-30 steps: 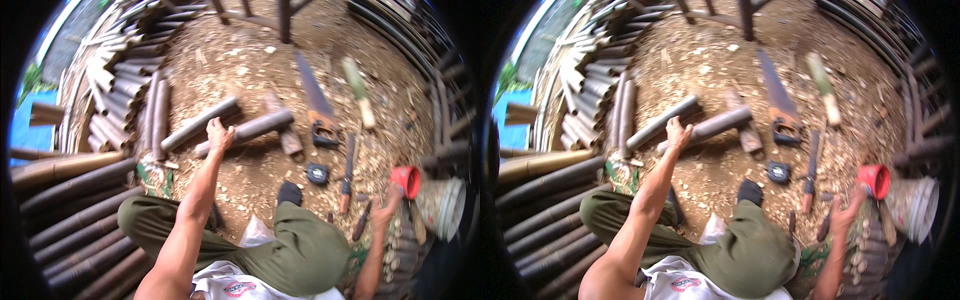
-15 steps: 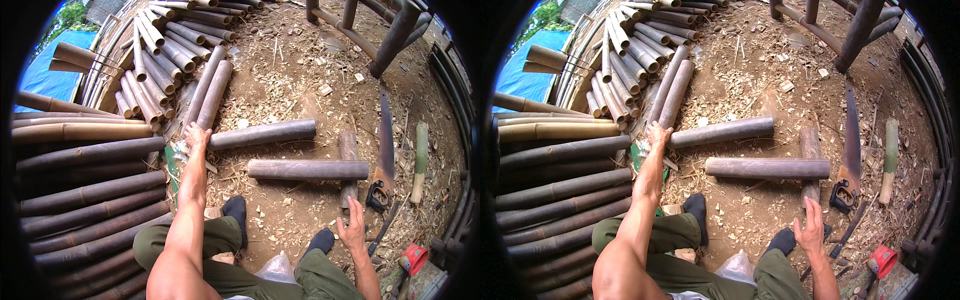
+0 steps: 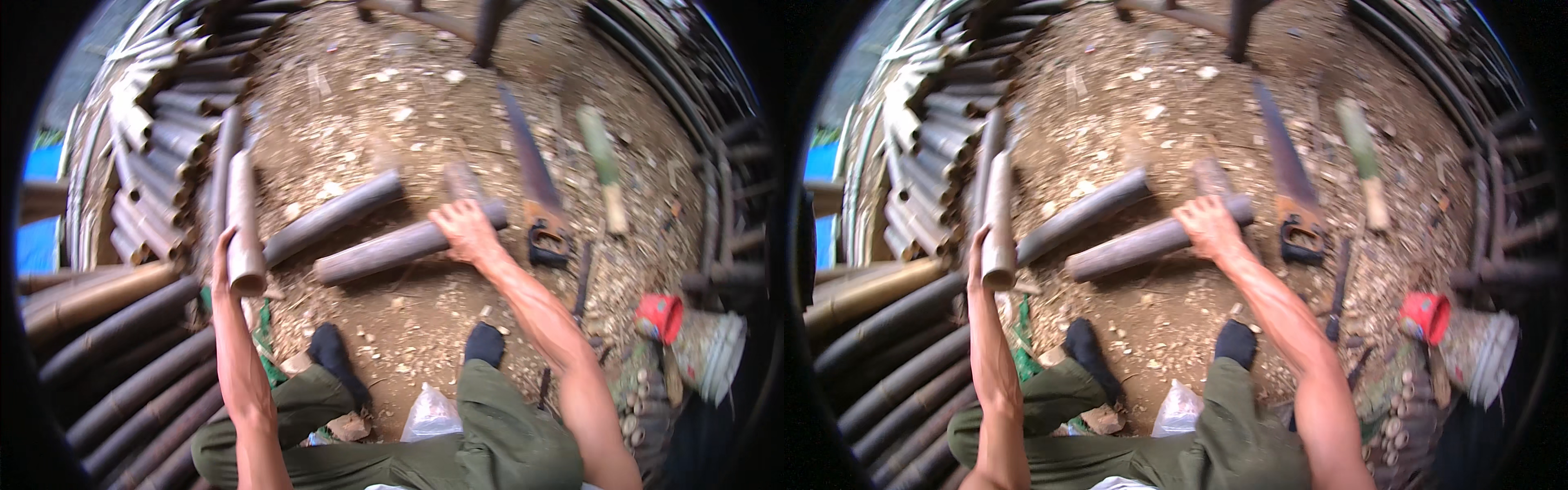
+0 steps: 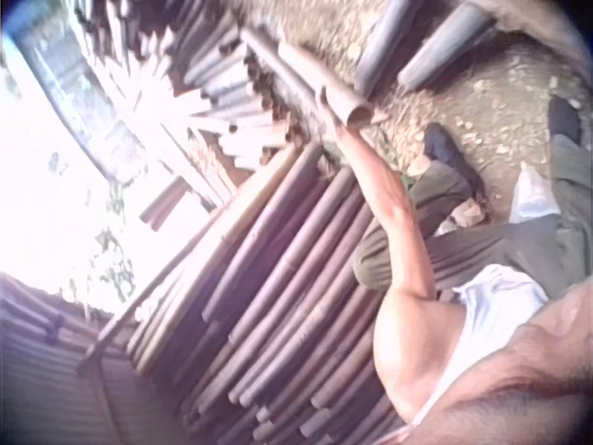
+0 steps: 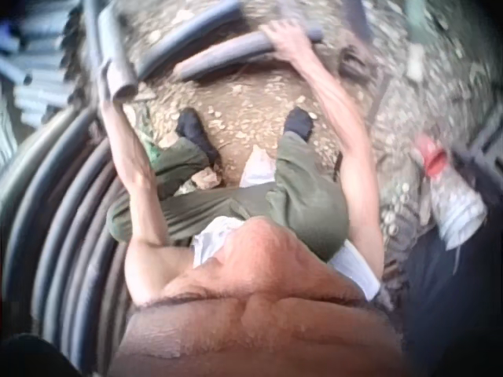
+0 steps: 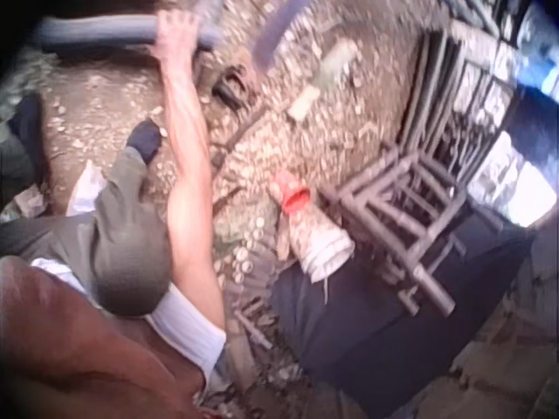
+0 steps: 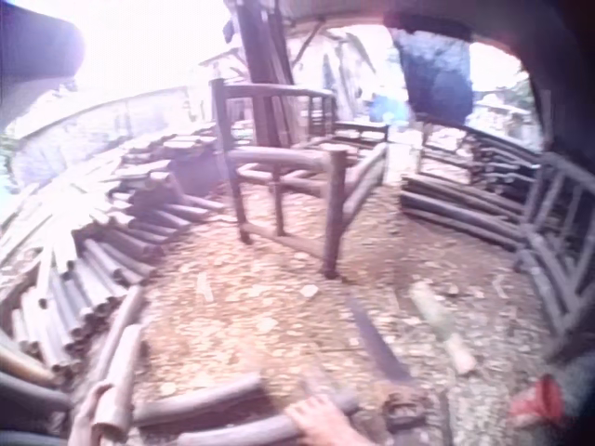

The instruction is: The person saws multiple pieces of bamboo by hand using a hand saw while sitting on the ground.

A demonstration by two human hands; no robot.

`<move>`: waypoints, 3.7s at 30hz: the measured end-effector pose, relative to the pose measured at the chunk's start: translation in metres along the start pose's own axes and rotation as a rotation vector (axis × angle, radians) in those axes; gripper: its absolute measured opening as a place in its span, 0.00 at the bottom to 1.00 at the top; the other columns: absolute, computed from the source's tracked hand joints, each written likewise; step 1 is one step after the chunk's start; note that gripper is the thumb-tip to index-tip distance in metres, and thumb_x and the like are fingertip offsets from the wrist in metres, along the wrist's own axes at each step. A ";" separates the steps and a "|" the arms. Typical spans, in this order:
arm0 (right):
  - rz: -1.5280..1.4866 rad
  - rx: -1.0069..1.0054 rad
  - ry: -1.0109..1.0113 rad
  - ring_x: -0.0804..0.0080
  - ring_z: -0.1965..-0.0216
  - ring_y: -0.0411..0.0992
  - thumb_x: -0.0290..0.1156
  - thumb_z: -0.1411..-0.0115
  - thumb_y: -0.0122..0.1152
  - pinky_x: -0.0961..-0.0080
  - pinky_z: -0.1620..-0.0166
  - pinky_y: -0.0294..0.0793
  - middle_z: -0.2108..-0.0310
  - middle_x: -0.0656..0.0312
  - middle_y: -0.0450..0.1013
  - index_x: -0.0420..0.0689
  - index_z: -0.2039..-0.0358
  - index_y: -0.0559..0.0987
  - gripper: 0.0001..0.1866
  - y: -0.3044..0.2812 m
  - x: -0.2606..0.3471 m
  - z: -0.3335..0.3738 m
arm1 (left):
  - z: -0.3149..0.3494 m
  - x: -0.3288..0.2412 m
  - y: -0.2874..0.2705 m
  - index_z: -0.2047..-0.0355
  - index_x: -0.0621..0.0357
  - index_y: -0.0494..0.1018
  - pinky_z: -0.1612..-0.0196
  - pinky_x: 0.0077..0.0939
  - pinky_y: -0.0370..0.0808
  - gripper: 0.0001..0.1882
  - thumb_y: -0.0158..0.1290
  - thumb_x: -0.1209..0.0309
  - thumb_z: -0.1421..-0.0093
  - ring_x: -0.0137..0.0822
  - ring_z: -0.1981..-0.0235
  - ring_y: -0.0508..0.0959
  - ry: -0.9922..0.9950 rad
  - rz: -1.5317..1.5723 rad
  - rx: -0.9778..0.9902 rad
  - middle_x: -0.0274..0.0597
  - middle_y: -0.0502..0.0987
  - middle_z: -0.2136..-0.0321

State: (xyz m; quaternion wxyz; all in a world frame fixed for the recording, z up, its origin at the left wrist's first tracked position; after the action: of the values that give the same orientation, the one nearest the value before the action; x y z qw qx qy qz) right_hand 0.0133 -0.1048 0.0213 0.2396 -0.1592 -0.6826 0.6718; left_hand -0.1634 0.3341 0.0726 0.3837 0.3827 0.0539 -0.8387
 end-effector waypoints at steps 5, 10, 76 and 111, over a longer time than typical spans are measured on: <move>0.016 -0.156 0.210 0.61 0.56 0.71 0.46 0.62 0.76 0.60 0.49 0.67 0.58 0.55 0.72 0.48 0.44 0.68 0.43 -0.033 -0.008 0.061 | 0.039 0.090 0.037 0.47 0.67 0.67 0.52 0.42 0.77 0.37 0.54 0.44 0.42 0.45 0.59 0.79 0.363 0.504 0.154 0.51 0.78 0.59; -0.337 -0.135 0.970 0.53 0.47 0.71 0.50 0.50 0.71 0.58 0.44 0.72 0.45 0.47 0.69 0.44 0.37 0.63 0.45 -0.068 -0.070 0.168 | 0.097 0.168 0.144 0.43 0.55 0.66 0.36 0.47 0.64 0.36 0.64 0.53 0.47 0.42 0.43 0.68 0.230 0.617 0.008 0.42 0.71 0.46; -0.285 -0.620 0.582 0.47 0.46 0.65 0.22 0.52 0.56 0.56 0.43 0.65 0.47 0.48 0.66 0.41 0.44 0.70 0.30 -0.043 -0.018 0.105 | 0.011 0.134 0.010 0.48 0.54 0.70 0.54 0.53 0.78 0.25 0.54 0.53 0.41 0.47 0.53 0.75 -0.079 -0.089 -0.196 0.46 0.72 0.51; -0.818 -0.546 0.732 0.55 0.66 0.81 0.22 0.53 0.59 0.69 0.63 0.79 0.62 0.44 0.79 0.28 0.50 0.74 0.27 -0.120 0.100 0.348 | 0.007 0.146 -0.013 0.49 0.41 0.69 0.63 0.39 0.70 0.27 0.55 0.44 0.45 0.40 0.56 0.72 -0.063 -0.163 -0.388 0.40 0.73 0.53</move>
State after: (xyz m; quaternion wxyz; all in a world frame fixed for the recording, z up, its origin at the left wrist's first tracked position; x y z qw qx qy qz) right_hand -0.2455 -0.3488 0.1576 0.6475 -0.1602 -0.7092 0.2281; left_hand -0.2367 0.2531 -0.0252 0.3827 0.2695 0.2330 -0.8524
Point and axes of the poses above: each hand's wrist, its own z-axis away from the middle knuckle, its own y-axis out of the palm, x = y × z, the point moved 2 cm from there along -z, towards the middle knuckle
